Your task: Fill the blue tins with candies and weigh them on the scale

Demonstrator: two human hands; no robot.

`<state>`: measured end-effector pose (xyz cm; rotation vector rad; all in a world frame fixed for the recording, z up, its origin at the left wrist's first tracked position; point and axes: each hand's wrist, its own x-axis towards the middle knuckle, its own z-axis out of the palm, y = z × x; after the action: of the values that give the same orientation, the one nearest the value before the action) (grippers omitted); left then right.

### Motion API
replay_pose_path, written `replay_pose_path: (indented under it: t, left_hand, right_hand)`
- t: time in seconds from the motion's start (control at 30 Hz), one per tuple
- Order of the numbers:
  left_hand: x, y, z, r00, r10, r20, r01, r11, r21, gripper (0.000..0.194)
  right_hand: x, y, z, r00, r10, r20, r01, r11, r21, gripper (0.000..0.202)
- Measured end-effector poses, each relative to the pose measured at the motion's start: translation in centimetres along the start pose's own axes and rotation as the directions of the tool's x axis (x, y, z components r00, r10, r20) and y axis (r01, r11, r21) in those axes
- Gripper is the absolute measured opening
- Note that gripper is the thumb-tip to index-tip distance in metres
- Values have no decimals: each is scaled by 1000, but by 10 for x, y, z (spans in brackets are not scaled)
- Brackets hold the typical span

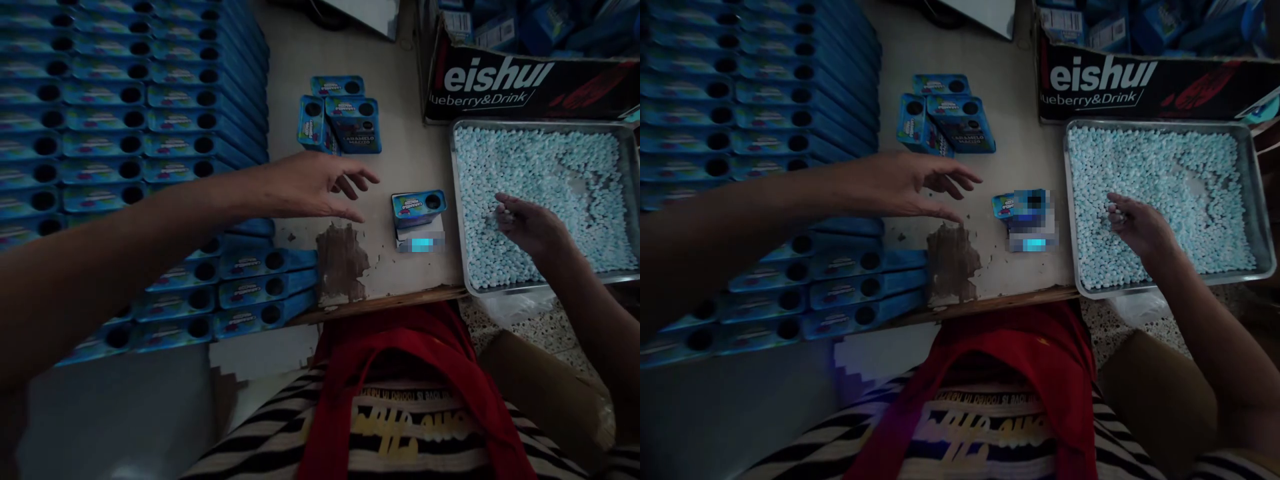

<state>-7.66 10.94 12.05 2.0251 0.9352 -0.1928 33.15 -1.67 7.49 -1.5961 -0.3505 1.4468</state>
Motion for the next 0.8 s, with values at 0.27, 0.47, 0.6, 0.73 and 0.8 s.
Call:
replay_pose_path:
  t: [0.27, 0.47, 0.6, 0.73, 0.8]
  left_hand:
    - [18, 31, 5, 998, -27, 57, 25, 999, 45, 101]
    - [18, 47, 17, 999, -32, -19, 33, 999, 14, 95]
    - [24, 60, 21, 999, -28, -17, 28, 1000, 13, 91]
    - [28, 61, 20, 1000, 11, -15, -11, 1000, 8, 91]
    - [27, 56, 19, 999, 34, -13, -34, 999, 2, 92]
  right_hand:
    - [-8, 0, 36, 953, -213, 214, 252, 952, -171, 33]
    - [-18, -13, 76, 863, -242, 444, 367, 904, -219, 38]
    - [-23, -20, 94, 759, -327, 562, 595, 699, -397, 33]
    - [-29, -32, 110, 652, -382, 655, 758, 344, -554, 17]
    - [-31, -38, 116, 620, -369, 692, 783, 231, -578, 11]
